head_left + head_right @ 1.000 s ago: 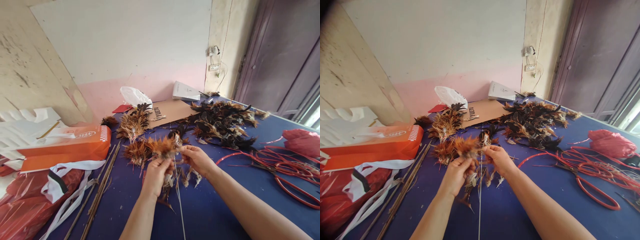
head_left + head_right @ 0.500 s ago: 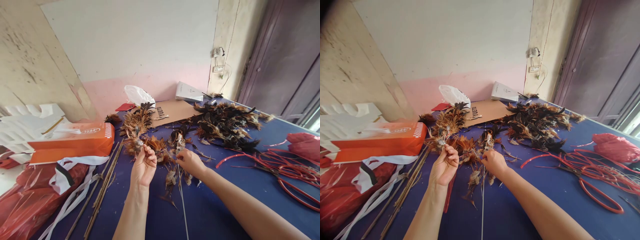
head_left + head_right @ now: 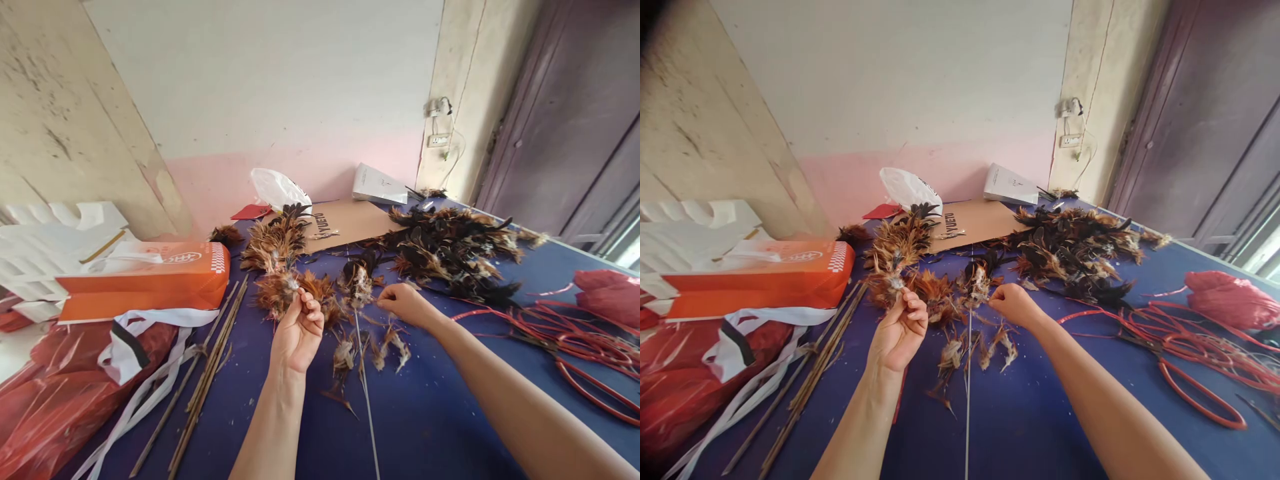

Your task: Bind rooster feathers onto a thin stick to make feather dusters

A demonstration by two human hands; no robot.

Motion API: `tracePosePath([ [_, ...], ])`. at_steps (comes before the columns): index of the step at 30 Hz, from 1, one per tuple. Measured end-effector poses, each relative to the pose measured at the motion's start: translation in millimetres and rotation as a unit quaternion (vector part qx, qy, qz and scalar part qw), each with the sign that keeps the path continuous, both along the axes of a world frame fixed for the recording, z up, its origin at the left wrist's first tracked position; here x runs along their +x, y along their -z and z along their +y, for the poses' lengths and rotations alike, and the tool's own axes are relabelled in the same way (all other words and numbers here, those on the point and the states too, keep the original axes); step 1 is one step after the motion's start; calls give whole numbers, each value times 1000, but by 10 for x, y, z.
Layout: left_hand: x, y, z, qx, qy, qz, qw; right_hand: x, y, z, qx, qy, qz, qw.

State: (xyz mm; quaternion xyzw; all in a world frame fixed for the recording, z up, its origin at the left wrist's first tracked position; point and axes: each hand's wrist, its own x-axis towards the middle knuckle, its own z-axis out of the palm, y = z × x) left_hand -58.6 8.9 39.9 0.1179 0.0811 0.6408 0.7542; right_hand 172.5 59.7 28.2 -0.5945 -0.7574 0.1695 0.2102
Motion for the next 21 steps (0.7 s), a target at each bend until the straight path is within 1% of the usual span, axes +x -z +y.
tracePosePath([
  [2,9,6,4,-4,3,-1,1000,80,-5,-47,-30,-4,58,998],
  [4,20,19,13,-10,-1,7,1000,132,-13,-110,-60,-6,132,989],
  [7,52,50,27,-24,-27,73,997,176,-48,-203,-105,-34,238,965],
  [10,106,78,23,-35,-70,185,980,189,-96,-274,-159,-92,344,921],
  [12,150,84,3,-28,-88,255,962,183,-123,-313,-199,-128,416,878],
  [15,210,75,-44,11,-85,326,941,158,-148,-363,-256,-161,496,814],
  [17,242,68,-75,41,-76,353,931,134,-153,-389,-280,-176,521,787],
  [21,295,69,-121,80,-47,411,907,76,-136,-416,-318,-203,542,751],
])
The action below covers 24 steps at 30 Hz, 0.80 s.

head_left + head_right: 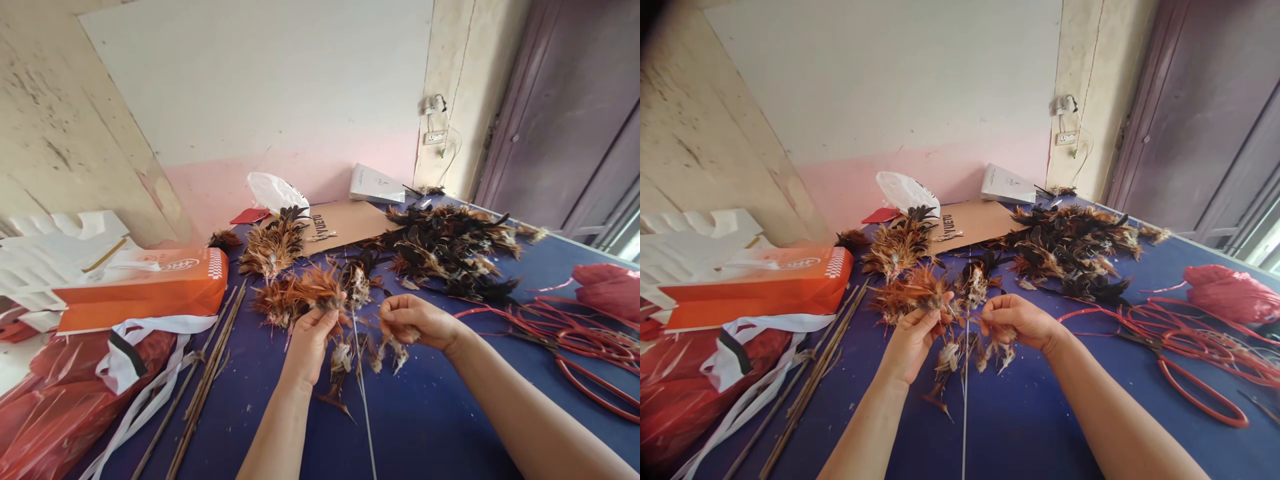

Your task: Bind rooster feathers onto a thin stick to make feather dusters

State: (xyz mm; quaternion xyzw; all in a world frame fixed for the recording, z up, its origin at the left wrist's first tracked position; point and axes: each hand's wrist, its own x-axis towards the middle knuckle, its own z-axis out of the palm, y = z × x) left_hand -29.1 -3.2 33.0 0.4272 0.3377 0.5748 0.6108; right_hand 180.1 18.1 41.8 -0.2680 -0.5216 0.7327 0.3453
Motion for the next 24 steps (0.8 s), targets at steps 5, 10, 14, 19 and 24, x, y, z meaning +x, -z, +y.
tracePosePath([
  [5,61,32,-28,-33,91,46,994,-76,27,-1,-48,-8,43,998],
  [10,85,77,-23,-103,134,-6,986,-105,61,15,-103,24,93,990],
  [14,103,111,-7,-142,130,-55,980,-85,95,42,-161,41,132,977],
  [19,147,143,7,-164,116,-73,977,-94,117,64,-190,61,151,968],
  [24,176,156,1,-164,116,-71,977,-155,93,35,-159,81,100,979],
])
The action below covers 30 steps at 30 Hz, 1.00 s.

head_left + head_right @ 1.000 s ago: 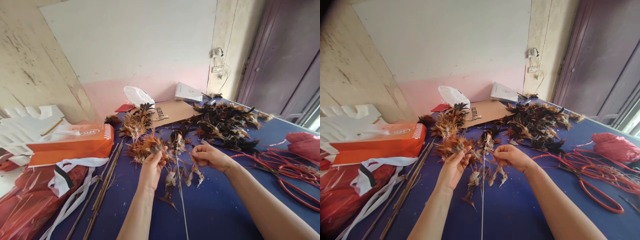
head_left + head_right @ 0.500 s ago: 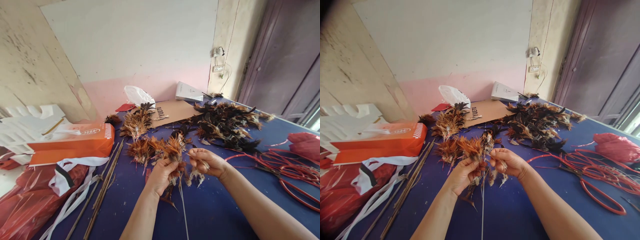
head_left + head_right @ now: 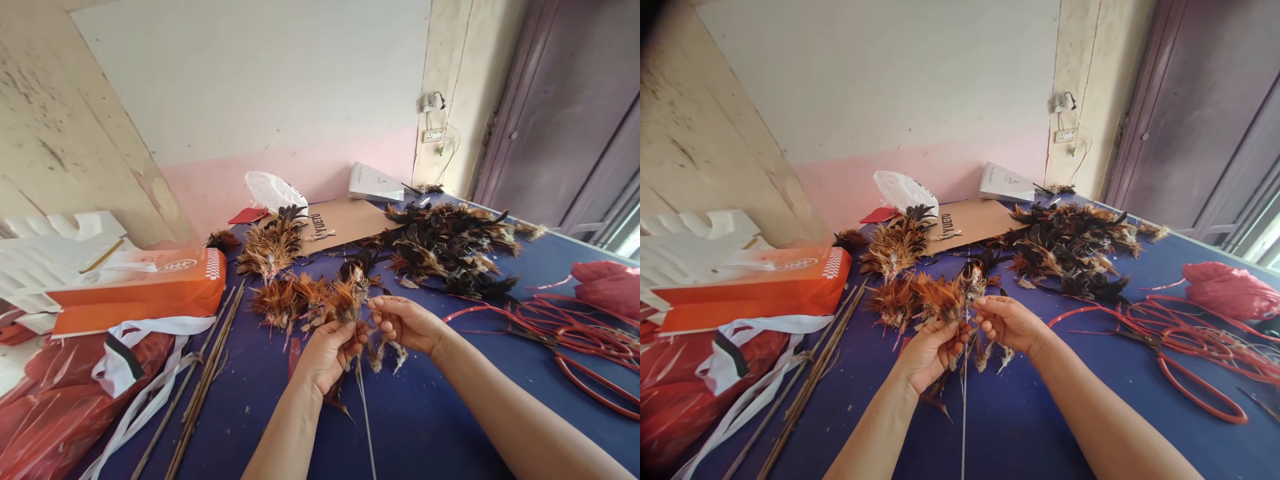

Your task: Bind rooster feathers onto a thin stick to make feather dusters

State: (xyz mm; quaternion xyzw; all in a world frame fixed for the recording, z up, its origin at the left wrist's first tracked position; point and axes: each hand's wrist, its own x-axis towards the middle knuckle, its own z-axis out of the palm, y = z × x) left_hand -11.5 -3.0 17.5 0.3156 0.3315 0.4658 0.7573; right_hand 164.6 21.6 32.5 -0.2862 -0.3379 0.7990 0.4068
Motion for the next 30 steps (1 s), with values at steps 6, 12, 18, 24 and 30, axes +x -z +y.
tracePosePath([
  [6,24,-22,-32,6,16,17,1000,-47,-14,-21,10,3,-25,1000],
  [12,23,-19,-33,-3,27,37,999,-42,29,9,37,17,-56,998],
  [18,40,2,-28,-17,20,67,997,-28,15,3,76,38,-101,991],
  [24,84,29,-34,-17,-6,80,997,-63,11,-21,95,44,-137,985],
  [30,98,5,-43,-31,2,101,994,-108,-21,-52,137,66,-194,969],
])
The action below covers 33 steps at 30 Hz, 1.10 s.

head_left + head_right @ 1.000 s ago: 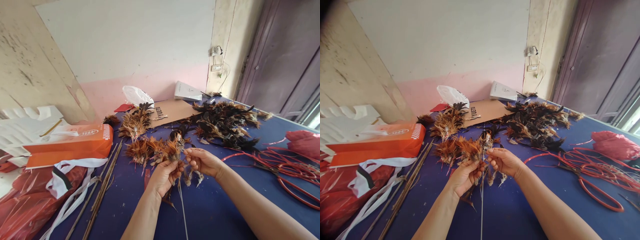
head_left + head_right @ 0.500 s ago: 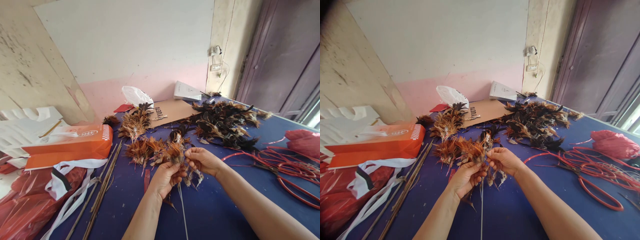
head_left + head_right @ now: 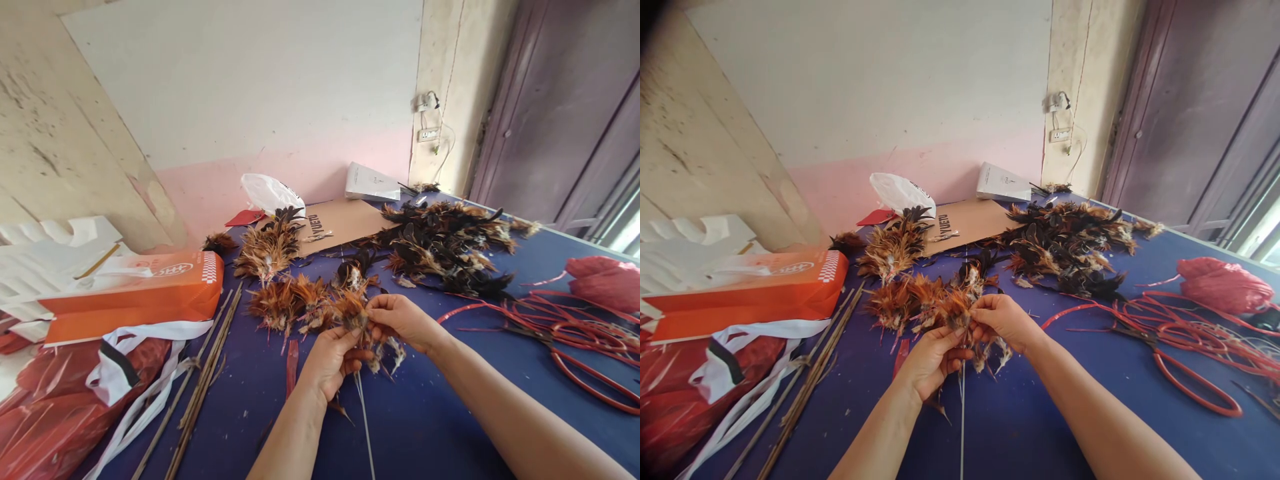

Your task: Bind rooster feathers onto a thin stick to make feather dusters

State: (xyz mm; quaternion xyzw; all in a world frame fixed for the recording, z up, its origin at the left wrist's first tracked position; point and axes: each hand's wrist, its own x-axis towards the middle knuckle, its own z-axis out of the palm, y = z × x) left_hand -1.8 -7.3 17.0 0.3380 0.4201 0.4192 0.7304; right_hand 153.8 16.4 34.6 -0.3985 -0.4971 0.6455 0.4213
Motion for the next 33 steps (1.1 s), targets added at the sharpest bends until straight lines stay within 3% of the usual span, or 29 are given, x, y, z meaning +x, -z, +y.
tracePosePath([
  [11,-7,16,1,-16,-12,-34,999,-40,-34,-44,30,18,-63,997],
  [19,7,12,8,-6,-25,-35,999,-40,-76,-60,20,31,-54,998],
  [22,-10,18,41,-16,-69,-68,995,-18,-75,-33,40,106,-28,993],
  [25,-33,18,71,-24,-106,-101,989,20,-25,4,92,202,-87,971],
  [33,-18,30,63,-19,-120,-111,986,-81,87,-31,231,123,-255,931],
])
